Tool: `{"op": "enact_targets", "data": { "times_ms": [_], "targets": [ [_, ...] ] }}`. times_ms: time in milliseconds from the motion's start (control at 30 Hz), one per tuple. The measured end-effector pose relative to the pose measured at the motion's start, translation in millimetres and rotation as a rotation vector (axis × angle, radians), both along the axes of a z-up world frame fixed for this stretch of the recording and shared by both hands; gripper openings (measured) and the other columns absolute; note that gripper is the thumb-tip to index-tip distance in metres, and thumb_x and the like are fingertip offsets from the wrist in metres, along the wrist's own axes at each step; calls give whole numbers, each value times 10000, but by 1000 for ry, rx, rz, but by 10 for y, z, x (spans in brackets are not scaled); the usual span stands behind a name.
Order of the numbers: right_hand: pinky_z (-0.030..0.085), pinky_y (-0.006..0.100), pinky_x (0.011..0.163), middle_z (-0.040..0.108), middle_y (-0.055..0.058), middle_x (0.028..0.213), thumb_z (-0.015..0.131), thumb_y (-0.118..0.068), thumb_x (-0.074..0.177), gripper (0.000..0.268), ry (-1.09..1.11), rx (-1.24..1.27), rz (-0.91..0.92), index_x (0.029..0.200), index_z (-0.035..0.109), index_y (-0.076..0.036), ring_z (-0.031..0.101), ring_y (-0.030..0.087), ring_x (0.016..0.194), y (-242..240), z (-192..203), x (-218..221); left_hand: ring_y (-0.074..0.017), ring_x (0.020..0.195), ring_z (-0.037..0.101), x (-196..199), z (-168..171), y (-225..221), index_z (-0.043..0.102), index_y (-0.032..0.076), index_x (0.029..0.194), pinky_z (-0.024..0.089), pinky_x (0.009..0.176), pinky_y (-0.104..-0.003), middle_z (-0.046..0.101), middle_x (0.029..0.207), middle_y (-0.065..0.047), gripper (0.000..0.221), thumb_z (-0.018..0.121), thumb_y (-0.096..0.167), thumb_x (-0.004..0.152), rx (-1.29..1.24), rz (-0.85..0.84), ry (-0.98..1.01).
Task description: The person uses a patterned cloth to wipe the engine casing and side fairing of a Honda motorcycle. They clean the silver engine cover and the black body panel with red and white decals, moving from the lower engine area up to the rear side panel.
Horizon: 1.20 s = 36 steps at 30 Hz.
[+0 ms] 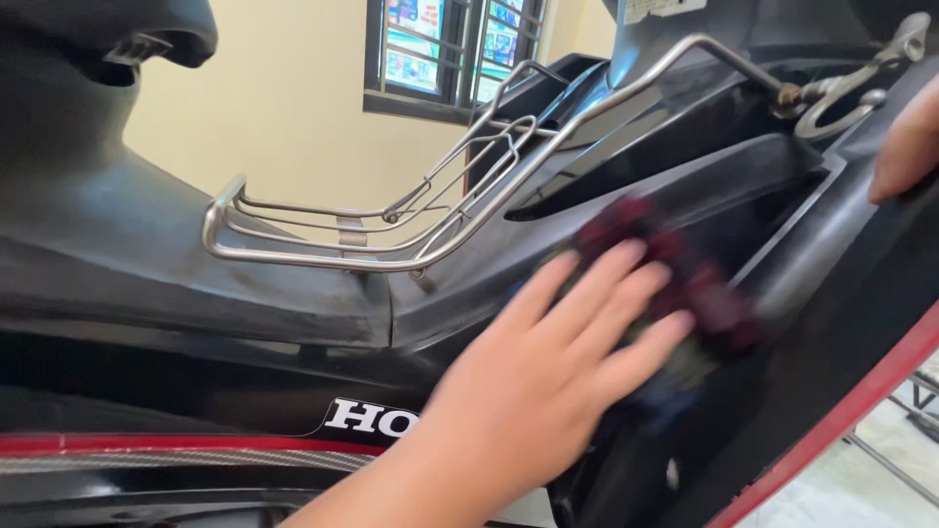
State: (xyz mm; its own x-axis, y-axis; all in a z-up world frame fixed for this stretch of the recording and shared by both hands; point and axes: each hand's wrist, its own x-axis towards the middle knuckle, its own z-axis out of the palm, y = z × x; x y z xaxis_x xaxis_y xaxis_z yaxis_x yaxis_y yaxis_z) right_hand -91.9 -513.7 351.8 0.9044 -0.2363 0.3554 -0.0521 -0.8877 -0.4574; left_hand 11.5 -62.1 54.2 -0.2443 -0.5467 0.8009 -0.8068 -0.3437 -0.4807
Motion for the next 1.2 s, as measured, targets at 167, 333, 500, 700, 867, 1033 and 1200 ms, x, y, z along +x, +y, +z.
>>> {"op": "enact_targets", "data": {
  "times_ms": [167, 333, 500, 700, 867, 1033, 1200],
  "targets": [
    [759, 681, 884, 1047, 711, 888, 1162, 633, 597, 404, 94, -105, -274, 976, 1091, 513, 977, 718, 805, -186, -101, 218, -431, 1754, 496, 86, -419, 661, 581, 196, 1785, 399, 1394, -576, 586, 1851, -194, 735, 555, 298, 1058, 96, 171, -75],
    [392, 429, 1046, 514, 174, 985, 309, -92, 1629, 720, -742, -451, 88, 974, 561, 69, 488, 253, 999, 2008, -1405, -582, -441, 1826, 386, 43, 92, 44, 485, 221, 1867, 278, 1509, -683, 536, 1905, -163, 917, 658, 144, 970, -11, 81, -9],
    [339, 398, 667, 670, 203, 877, 301, -205, 1484, 677, -660, -491, 38, 1058, 752, 67, 512, 255, 700, 2220, -1269, -720, -328, 1847, 388, 8, 400, -689, 535, 356, 1834, 359, 1506, -625, 557, 1921, -71, 780, 667, 263, 1071, -154, 108, -10],
    [464, 554, 1238, 750, 260, 1154, 305, -71, 1348, 622, -686, -789, 198, 1017, 805, 94, 653, 385, 1226, 2109, -1187, -814, -501, 1721, 536, -98, -148, 282, 682, 96, 1695, 407, 1428, -651, 665, 1748, -284, 618, 576, 99, 1086, -59, -7, -9],
    [392, 518, 1105, 717, 136, 914, 319, -90, 1217, 630, -663, -771, 65, 799, 785, -12, 555, 291, 1028, 2350, -1189, -793, -514, 1692, 539, -9, -330, 463, 584, 129, 1799, 356, 1460, -641, 636, 1762, -265, 686, 473, 235, 1131, -6, 203, -101],
    [386, 534, 1118, 691, 144, 873, 420, -69, 1202, 511, -756, -772, 142, 855, 789, -9, 538, 308, 974, 2375, -1254, -785, -503, 1821, 354, 28, 324, -370, 484, 182, 1855, 271, 1525, -626, 515, 1894, -209, 1218, 942, 757, 884, -68, 104, -76],
    [423, 548, 1109, 721, 172, 898, 487, -44, 1140, 392, -828, -811, 213, 928, 810, 19, 603, 335, 946, 2325, -1273, -861, -490, 1817, 374, 31, 462, -658, 560, 227, 1822, 317, 1515, -647, 553, 1879, -219, 842, 657, 95, 996, -106, -28, -79]
  ]
}}
